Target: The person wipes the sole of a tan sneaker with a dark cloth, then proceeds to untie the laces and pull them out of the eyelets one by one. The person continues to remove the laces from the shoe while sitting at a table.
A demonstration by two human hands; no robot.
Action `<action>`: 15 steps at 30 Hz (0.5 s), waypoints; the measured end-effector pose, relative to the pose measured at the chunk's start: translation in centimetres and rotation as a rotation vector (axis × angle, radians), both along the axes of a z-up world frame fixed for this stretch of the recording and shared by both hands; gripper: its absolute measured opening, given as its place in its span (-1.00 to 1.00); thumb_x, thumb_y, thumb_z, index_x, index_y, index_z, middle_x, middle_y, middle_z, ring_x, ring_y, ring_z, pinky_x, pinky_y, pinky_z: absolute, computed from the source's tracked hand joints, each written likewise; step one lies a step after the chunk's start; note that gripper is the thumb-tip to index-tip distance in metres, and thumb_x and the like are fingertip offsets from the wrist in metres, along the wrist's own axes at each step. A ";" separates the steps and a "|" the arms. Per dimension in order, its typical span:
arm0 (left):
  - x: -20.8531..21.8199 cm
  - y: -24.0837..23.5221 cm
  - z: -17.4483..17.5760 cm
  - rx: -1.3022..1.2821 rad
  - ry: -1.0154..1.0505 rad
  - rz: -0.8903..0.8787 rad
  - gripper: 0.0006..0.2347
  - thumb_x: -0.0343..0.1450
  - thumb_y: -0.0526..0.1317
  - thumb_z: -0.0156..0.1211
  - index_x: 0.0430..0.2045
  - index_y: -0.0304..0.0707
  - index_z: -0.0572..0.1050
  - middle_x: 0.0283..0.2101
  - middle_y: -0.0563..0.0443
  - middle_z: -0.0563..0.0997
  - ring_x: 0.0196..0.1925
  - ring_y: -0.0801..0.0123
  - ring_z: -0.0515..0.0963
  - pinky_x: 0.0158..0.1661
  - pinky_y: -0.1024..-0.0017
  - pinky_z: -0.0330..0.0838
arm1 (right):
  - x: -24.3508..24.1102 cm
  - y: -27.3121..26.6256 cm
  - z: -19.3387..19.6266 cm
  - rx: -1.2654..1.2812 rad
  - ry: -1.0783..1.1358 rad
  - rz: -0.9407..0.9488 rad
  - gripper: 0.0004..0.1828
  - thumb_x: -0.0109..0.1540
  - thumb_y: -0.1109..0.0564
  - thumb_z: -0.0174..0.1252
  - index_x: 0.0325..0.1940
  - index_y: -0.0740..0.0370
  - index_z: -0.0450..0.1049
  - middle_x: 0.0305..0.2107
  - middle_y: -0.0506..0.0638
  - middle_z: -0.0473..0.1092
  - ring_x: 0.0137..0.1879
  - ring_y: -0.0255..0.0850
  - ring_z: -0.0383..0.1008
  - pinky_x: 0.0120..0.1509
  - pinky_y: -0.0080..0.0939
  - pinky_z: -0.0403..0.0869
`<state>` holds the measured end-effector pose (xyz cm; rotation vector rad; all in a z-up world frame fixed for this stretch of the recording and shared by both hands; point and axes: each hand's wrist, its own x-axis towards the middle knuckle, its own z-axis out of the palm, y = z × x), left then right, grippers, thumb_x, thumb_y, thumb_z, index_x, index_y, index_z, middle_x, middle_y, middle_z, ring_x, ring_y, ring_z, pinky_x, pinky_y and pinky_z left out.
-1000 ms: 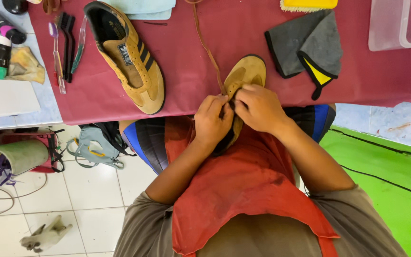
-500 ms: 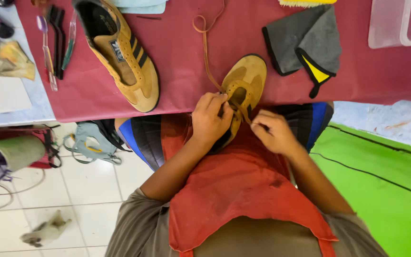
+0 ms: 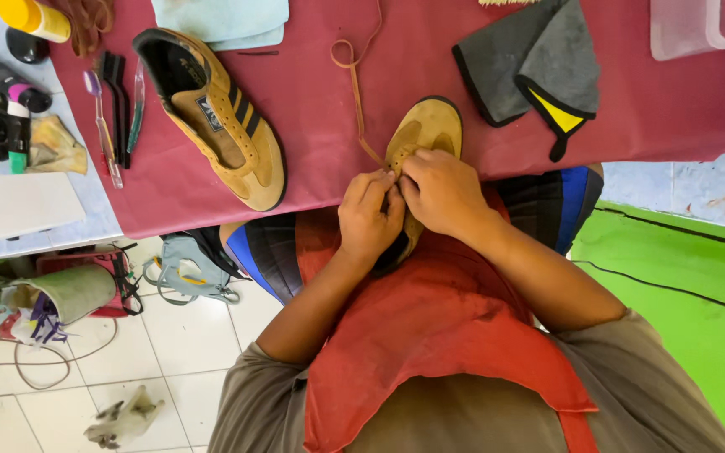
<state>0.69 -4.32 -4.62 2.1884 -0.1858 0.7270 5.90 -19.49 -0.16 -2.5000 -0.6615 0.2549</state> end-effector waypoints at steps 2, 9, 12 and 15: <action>-0.4 -0.4 0.4 -0.003 0.017 0.002 -0.94 0.31 -0.40 0.26 -0.42 -0.30 0.63 -0.37 0.06 0.59 -0.25 0.20 0.70 -0.19 0.39 0.64 | -0.6 -1.3 -1.5 0.068 -0.010 -0.020 -0.70 0.31 0.12 0.11 -0.51 0.22 0.34 -0.60 0.03 0.25 -0.36 0.03 0.42 -0.36 -0.06 0.37; 0.2 -0.3 -1.0 -0.069 0.027 0.048 -0.91 0.31 -0.40 0.23 -0.40 -0.29 0.64 -0.39 0.05 0.59 -0.27 0.21 0.69 -0.18 0.40 0.63 | -5.8 -11.6 -6.0 0.898 0.431 -0.230 -0.79 0.23 0.18 0.11 -0.52 0.17 0.38 -0.56 -0.05 0.24 -0.37 -0.17 0.28 -0.26 -0.19 0.37; 0.5 0.4 -1.0 -0.138 0.056 0.053 -0.91 0.31 -0.42 0.21 -0.41 -0.32 0.63 -0.42 0.05 0.58 -0.31 0.18 0.68 -0.22 0.39 0.62 | -8.8 -15.0 -8.7 1.356 0.654 -0.499 -0.81 0.17 0.16 0.09 -0.52 0.14 0.27 -0.55 -0.14 0.10 -0.41 -0.32 0.11 -0.29 -0.32 0.27; 0.7 0.3 -0.9 -0.122 0.050 0.039 -0.91 0.30 -0.41 0.21 -0.41 -0.30 0.63 -0.43 0.06 0.57 -0.32 0.23 0.68 -0.25 0.40 0.63 | -10.3 -14.6 -11.1 1.333 0.675 -0.562 -0.81 0.21 0.14 0.08 -0.48 0.12 0.27 -0.55 -0.18 0.07 -0.42 -0.40 0.08 -0.32 -0.40 0.19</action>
